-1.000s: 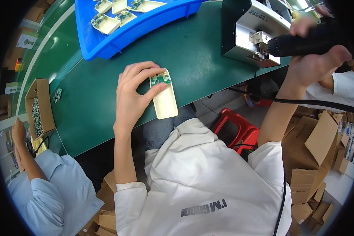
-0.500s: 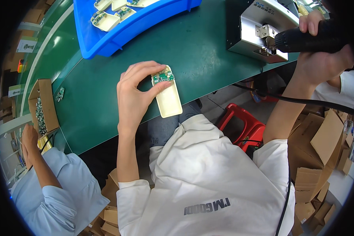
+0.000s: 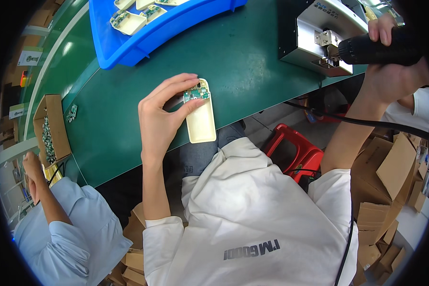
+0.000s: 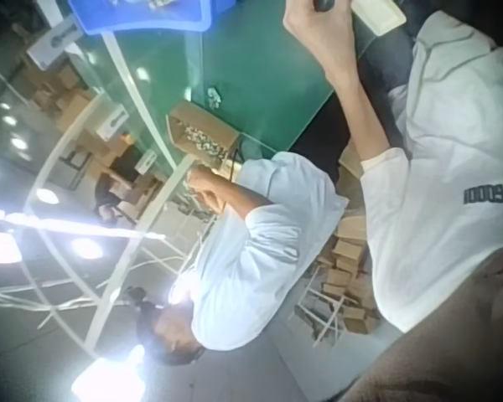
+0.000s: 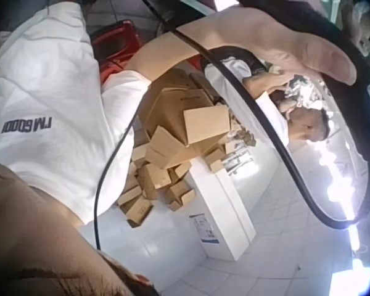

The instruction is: Assembling electronic circuit boards into plastic housings using a handheld electric tool.

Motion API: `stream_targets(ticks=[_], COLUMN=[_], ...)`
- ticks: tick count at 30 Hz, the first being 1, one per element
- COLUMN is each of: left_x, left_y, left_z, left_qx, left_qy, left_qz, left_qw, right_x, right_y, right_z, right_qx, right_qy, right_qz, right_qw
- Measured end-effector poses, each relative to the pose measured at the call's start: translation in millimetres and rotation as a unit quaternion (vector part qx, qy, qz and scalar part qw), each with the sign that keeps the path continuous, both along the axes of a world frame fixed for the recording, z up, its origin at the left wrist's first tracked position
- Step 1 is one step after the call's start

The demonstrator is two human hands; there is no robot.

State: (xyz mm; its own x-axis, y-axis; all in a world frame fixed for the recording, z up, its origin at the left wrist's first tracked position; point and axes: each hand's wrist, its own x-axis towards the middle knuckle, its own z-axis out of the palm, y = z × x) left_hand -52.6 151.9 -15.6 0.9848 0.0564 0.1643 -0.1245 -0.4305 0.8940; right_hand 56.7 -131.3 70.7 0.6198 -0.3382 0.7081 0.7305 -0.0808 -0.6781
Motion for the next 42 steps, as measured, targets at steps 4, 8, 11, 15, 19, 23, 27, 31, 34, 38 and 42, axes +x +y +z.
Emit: stream_targets(ticks=[4, 8, 11, 15, 19, 23, 27, 31, 34, 38, 42], left_x=[-2, 1, 2, 0, -1, -4, -5, -5, -4, -3, -3], left_y=[-1, -1, 1, 4, 4, 4, 5, 5, 4, 4, 5], left_z=[6, 5, 1, 0, 0, 1, 2, -2, 5, 13, 12], left_qx=[0.056, 0.071, 0.038, 0.009, 0.006, -0.007, -0.027, 0.002, 0.047, 0.096, 0.071], left_qy=[-0.009, -0.023, -0.008, 0.008, 0.017, 0.027, 0.04, 0.013, -0.009, -0.014, -0.008], left_qz=[-0.01, -0.022, -0.017, -0.015, -0.015, -0.014, -0.012, -0.017, -0.027, -0.042, -0.048], left_qw=[0.998, 0.997, 0.999, 1.0, 1.0, 1.0, 0.999, 1.0, 0.998, 0.994, 0.996], right_x=[-1, 0, -1, -2, -1, 1, 3, -1, -1, -3, -11], right_y=[0, -3, -3, 0, -5, -10, -13, -10, 1, 8, -13], right_z=[0, -1, -1, -2, -4, -6, -7, -5, -1, 4, 14], right_qx=[0.0, 0.001, 0.003, 0.005, 0.01, 0.015, 0.019, 0.022, 0.022, 0.023, 0.021], right_qy=[0.004, 0.008, 0.01, 0.014, 0.019, 0.022, 0.025, 0.026, 0.023, 0.021, 0.019], right_qz=[0.012, 0.021, 0.025, 0.029, 0.035, 0.041, 0.048, 0.056, 0.062, 0.071, 0.077], right_qw=[1.0, 1.0, 1.0, 0.999, 0.999, 0.999, 0.998, 0.998, 0.998, 0.997, 0.997])
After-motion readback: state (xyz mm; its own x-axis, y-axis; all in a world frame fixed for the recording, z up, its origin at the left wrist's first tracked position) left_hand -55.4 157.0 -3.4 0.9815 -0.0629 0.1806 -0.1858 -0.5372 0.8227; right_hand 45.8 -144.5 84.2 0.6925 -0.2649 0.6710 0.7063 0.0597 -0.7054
